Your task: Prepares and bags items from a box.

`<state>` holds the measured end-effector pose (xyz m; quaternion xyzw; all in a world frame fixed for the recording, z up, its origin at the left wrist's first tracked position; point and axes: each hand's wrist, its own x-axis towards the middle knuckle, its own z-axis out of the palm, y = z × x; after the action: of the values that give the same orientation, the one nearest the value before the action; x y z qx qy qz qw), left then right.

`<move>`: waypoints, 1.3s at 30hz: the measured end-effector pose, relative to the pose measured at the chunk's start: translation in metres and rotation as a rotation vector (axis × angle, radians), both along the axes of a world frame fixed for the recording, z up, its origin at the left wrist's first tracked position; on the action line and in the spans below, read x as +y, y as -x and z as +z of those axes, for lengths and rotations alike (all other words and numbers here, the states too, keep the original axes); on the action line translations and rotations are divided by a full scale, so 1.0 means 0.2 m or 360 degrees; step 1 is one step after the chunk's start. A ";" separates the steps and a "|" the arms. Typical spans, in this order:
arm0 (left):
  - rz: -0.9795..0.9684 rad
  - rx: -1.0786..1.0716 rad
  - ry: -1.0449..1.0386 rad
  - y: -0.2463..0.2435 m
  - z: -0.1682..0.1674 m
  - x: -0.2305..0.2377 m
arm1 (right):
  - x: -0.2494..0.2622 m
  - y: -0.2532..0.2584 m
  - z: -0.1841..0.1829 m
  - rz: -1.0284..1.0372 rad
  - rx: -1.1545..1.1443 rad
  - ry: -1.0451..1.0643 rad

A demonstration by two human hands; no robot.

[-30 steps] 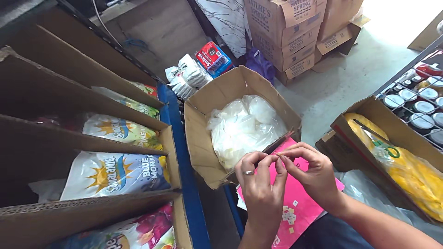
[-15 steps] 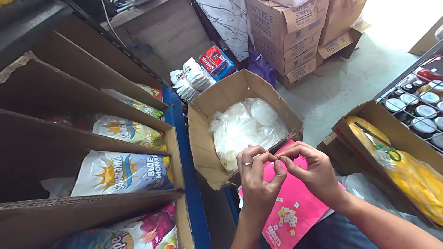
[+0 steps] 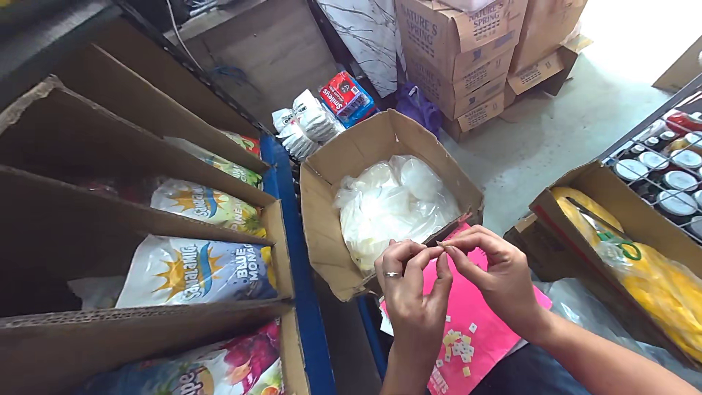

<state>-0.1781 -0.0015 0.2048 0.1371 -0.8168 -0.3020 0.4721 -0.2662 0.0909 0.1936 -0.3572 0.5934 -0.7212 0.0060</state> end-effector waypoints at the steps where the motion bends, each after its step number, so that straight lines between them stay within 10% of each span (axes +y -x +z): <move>1: 0.0014 0.0004 -0.0004 0.00 0.00 0.01 | 0.00 0.00 0.00 -0.0008 0.0010 0.0007; 20: 0.0023 -0.0044 0.0223 0.03 0.01 -0.02 | 0.02 0.03 0.01 0.0001 0.0119 -0.0036; 32: -0.0323 0.0160 -0.0711 -0.02 -0.01 -0.07 | -0.01 0.07 0.01 0.0027 0.0056 -0.0037; 39: -0.0060 0.0211 -0.0844 -0.11 -0.13 -0.36 | -0.21 0.34 -0.21 -0.0173 0.0669 -0.0750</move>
<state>-0.1569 -0.0730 0.1796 0.2206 -0.6788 -0.5225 0.4665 -0.3342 0.0496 0.1514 -0.4549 0.7506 -0.4736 -0.0729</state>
